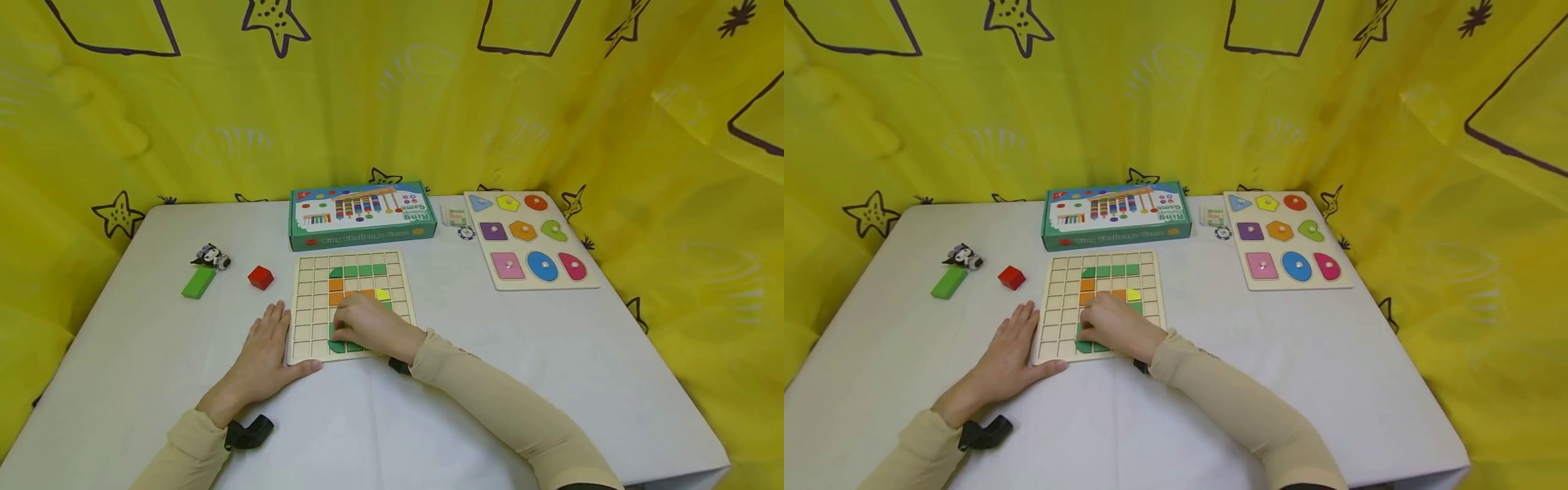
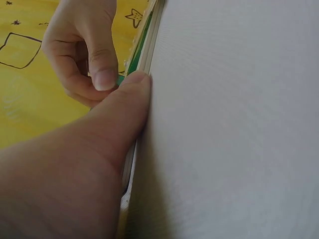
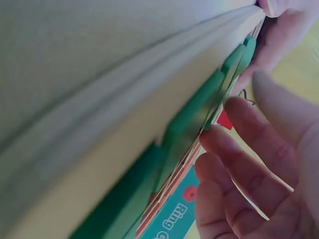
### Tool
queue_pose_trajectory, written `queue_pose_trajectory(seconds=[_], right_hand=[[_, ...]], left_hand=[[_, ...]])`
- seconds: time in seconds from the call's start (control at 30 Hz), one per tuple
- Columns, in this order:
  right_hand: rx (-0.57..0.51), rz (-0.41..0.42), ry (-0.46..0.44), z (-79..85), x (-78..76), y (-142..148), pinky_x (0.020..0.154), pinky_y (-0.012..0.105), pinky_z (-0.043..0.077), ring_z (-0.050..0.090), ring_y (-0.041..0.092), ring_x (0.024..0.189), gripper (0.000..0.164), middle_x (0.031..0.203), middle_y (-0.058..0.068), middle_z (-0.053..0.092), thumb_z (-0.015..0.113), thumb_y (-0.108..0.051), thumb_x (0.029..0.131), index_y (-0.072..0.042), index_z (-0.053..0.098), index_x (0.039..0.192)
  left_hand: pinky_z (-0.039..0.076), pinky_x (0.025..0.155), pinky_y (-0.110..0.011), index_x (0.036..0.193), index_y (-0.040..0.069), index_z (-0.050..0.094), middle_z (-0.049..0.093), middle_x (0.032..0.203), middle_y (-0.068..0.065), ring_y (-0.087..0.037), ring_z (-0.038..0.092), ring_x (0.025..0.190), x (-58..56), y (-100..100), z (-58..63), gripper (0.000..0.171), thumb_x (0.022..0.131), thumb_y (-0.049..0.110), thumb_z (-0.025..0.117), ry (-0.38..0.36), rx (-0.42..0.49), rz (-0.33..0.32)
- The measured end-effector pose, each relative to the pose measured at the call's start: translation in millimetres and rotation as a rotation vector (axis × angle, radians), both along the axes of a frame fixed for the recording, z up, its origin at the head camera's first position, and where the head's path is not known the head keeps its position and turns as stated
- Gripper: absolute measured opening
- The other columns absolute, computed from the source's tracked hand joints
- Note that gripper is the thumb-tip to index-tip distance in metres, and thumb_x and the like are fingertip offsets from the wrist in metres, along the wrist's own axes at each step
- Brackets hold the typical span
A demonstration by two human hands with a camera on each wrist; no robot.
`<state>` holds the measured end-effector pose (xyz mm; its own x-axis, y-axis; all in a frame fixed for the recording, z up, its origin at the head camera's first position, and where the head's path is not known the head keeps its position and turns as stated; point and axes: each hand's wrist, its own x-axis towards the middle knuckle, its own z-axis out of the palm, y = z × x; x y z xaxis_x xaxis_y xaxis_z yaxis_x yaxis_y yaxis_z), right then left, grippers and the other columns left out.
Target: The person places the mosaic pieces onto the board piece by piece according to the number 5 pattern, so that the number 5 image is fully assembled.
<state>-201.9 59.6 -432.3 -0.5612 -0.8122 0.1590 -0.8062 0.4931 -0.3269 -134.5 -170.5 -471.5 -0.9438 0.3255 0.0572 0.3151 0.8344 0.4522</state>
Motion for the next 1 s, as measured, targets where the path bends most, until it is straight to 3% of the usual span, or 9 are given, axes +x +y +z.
queue_pose_trajectory(seconds=[0.2, 0.37, 0.53, 0.63, 0.7, 0.77, 0.9, 1.0], right_hand=[[0.053, -0.07, -0.012, -1.8, 1.9, -3.8, 0.076, 0.023, 0.041, 0.048, 0.013, 0.086, 0.025, 0.093, -0.004, 0.054, 0.075, -0.04, 0.084, -0.017, 0.067, 0.088], [0.095, -0.101, -0.04, -0.9, 2.9, -6.1, 0.077, 0.024, 0.04, 0.047, 0.014, 0.086, 0.028, 0.093, -0.004, 0.051, 0.074, -0.041, 0.086, -0.016, 0.066, 0.094], [0.045, -0.125, -0.119, -0.9, 0.1, 4.9, 0.086, 0.029, 0.042, 0.051, 0.016, 0.098, 0.033, 0.107, -0.001, 0.056, 0.067, -0.041, 0.092, -0.013, 0.066, 0.108], [-0.016, -0.196, -0.151, 3.0, -7.7, 29.2, 0.099, 0.037, 0.039, 0.051, 0.021, 0.115, 0.039, 0.122, 0.004, 0.059, 0.062, -0.04, 0.096, -0.009, 0.064, 0.119], [-0.035, -0.296, -0.124, 6.5, -16.8, 55.0, 0.107, 0.044, 0.033, 0.045, 0.026, 0.127, 0.044, 0.133, 0.009, 0.055, 0.059, -0.04, 0.098, -0.007, 0.062, 0.126], [-0.024, -0.424, -0.056, 8.1, -29.7, 86.0, 0.111, 0.049, 0.025, 0.034, 0.032, 0.137, 0.053, 0.145, 0.015, 0.046, 0.056, -0.043, 0.099, -0.005, 0.055, 0.135], [0.09, -0.702, 0.028, 11.1, -56.2, 145.6, 0.114, 0.056, 0.01, 0.005, 0.036, 0.146, 0.077, 0.16, 0.017, 0.015, 0.045, -0.058, 0.097, -0.008, 0.03, 0.153], [0.159, -0.845, -0.004, 11.1, -69.4, 175.8, 0.113, 0.057, -0.002, -0.009, 0.036, 0.146, 0.088, 0.162, 0.015, -0.001, 0.037, -0.069, 0.094, -0.012, 0.015, 0.158]], left_hand=[[0.011, 0.11, -0.064, 0.146, -0.015, 0.024, 0.014, 0.154, -0.033, -0.047, 0.008, 0.143, 1.4, -2.3, 0.6, 0.11, 0.081, 0.063, 0.067, 0.002, 0.0, 0.007], [0.01, 0.11, -0.064, 0.146, -0.015, 0.024, 0.013, 0.155, -0.033, -0.047, 0.007, 0.143, 2.6, -5.8, -1.3, 0.112, 0.08, 0.064, 0.067, -0.005, -0.008, 0.025], [0.01, 0.11, -0.064, 0.145, -0.015, 0.025, 0.014, 0.154, -0.033, -0.047, 0.008, 0.142, 2.9, -6.6, -2.5, 0.111, 0.08, 0.065, 0.067, 0.004, -0.012, 0.031], [0.011, 0.111, -0.062, 0.148, -0.014, 0.017, 0.012, 0.155, -0.032, -0.047, 0.007, 0.143, 0.4, -6.5, 3.6, 0.116, 0.08, 0.067, 0.065, -0.048, -0.009, 0.034], [0.013, 0.111, -0.061, 0.151, -0.011, 0.01, 0.009, 0.156, -0.031, -0.046, 0.007, 0.143, -5.6, -9.5, 15.0, 0.119, 0.08, 0.068, 0.064, -0.072, 0.014, 0.053], [0.014, 0.111, -0.062, 0.153, -0.007, 0.005, 0.008, 0.157, -0.029, -0.045, 0.007, 0.144, -16.3, -17.9, 30.3, 0.118, 0.082, 0.067, 0.064, -0.043, 0.021, 0.084], [0.0, 0.111, -0.063, 0.155, -0.001, 0.009, 0.008, 0.159, -0.024, -0.039, 0.001, 0.146, -49.9, -49.2, 55.9, 0.102, 0.09, 0.062, 0.056, 0.156, -0.058, 0.158], [-0.015, 0.108, -0.061, 0.155, 0.0, 0.009, -0.002, 0.161, -0.02, -0.032, -0.012, 0.146, -74.4, -72.6, 60.4, 0.095, 0.094, 0.063, 0.045, 0.212, -0.168, 0.216]])
